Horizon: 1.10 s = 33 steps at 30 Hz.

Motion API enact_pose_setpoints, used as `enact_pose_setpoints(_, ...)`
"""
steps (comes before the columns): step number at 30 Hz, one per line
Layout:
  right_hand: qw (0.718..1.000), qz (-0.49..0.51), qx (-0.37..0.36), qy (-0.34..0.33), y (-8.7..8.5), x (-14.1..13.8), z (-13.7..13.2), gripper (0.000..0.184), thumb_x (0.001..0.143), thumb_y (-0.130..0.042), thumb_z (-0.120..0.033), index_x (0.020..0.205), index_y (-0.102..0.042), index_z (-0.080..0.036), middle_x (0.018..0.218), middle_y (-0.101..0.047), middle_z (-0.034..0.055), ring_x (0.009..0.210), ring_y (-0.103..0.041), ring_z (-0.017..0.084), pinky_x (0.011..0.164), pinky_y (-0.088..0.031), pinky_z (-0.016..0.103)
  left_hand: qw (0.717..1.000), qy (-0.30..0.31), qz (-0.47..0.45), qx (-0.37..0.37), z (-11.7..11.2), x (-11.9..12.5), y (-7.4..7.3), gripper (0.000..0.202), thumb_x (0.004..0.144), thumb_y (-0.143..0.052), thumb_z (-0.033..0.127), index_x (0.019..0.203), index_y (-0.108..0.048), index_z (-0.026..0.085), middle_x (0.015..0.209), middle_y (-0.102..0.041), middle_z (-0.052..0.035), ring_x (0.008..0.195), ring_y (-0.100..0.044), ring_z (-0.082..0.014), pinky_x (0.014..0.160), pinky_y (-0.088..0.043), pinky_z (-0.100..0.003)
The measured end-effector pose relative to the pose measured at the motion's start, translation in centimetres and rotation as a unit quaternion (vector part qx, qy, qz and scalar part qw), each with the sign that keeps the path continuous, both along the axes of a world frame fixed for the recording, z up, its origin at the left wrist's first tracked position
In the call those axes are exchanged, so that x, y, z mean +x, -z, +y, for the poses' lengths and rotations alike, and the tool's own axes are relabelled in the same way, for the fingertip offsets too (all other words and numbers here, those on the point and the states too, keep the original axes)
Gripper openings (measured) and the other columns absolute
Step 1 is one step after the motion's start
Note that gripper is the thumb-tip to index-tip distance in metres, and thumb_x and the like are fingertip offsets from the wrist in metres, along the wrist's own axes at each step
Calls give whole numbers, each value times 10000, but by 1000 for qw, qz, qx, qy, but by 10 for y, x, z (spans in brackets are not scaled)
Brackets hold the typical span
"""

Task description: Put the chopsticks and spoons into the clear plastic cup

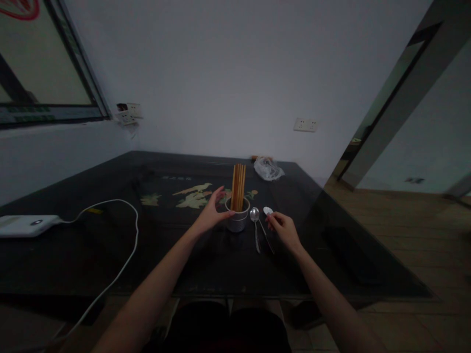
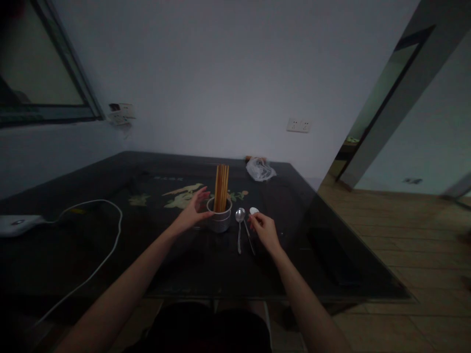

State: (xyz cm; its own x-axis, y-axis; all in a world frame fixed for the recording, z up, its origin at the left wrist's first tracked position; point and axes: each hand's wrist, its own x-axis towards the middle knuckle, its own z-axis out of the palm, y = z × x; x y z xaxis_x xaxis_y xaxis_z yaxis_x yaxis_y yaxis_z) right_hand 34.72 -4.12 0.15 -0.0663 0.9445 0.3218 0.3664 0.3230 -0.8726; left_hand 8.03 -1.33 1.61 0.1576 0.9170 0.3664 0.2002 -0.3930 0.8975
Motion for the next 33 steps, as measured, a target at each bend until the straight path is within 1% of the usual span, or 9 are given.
enact_pose_setpoints(4,999,-15,16,24,-1,3,-2,371,824,-513,-497,724,-615,-155,564,-555,7,517,-509,135,506,-382,241,991,-51,-51,109,-7,-4,-15,647,755,-661,345,1321,-370,224,1348,-460,-142,1266,-437,-238,1034,-364,-440)
enact_pose_setpoints(8,998,-9,29,48,-5,7,-4,370,819,-512,-500,714,-615,-161,554,-556,8,509,-507,139,501,-376,243,945,-150,-10,292,-32,-2,-32,248,852,-519,255,1091,-550,197,1094,-599,-81,1090,-551,-197,972,-418,-407)
enact_pose_setpoints(10,998,-6,33,59,-6,7,-5,379,814,-514,-510,697,-614,-165,541,-551,5,508,-506,142,503,-371,245,908,-132,69,392,-50,6,-39,154,835,-520,202,970,-594,197,954,-626,-51,1000,-575,-191,945,-427,-410)
enact_pose_setpoints(12,997,-1,40,67,-7,8,-6,379,814,-516,-513,692,-614,-167,542,-550,3,517,-507,145,511,-372,246,884,-59,154,437,-67,21,-42,162,837,-498,177,961,-600,199,908,-642,-41,907,-592,-174,893,-450,-386)
enact_pose_setpoints(14,996,7,50,74,-8,10,-7,372,819,-515,-505,700,-616,-167,554,-552,5,530,-508,146,518,-375,246,863,58,283,415,-79,42,-42,189,861,-475,201,1001,-602,206,939,-660,-40,883,-607,-167,833,-471,-343)
enact_pose_setpoints(16,995,16,60,81,-9,12,-7,364,825,-516,-496,713,-618,-165,566,-550,5,537,-506,143,519,-376,244,856,117,389,320,-83,66,-40,200,887,-447,243,1010,-598,197,936,-665,-44,821,-626,-155,739,-492,-285)
enact_pose_setpoints(19,993,35,66,93,-11,17,-8,364,831,-516,-493,725,-620,-160,575,-547,6,543,-508,141,513,-377,238,851,86,483,186,-73,102,-36,215,905,-417,274,974,-598,181,906,-673,-62,791,-653,-183,678,-510,-286)
enact_pose_setpoints(24,989,47,74,120,-17,21,-10,372,836,-515,-498,717,-617,-161,561,-537,2,529,-497,134,503,-367,235,818,27,573,37,-43,145,-30,255,884,-464,254,1006,-631,104,968,-675,-174,918,-656,-281,747,-528,-374)
enact_pose_setpoints(33,990,36,72,113,-25,17,-17,378,840,-486,-508,716,-610,-174,569,-559,12,536,-522,146,513,-383,241,815,-5,578,-30,-20,155,-20,279,875,-487,245,1017,-668,86,1042,-661,-212,984,-640,-297,787,-528,-369)
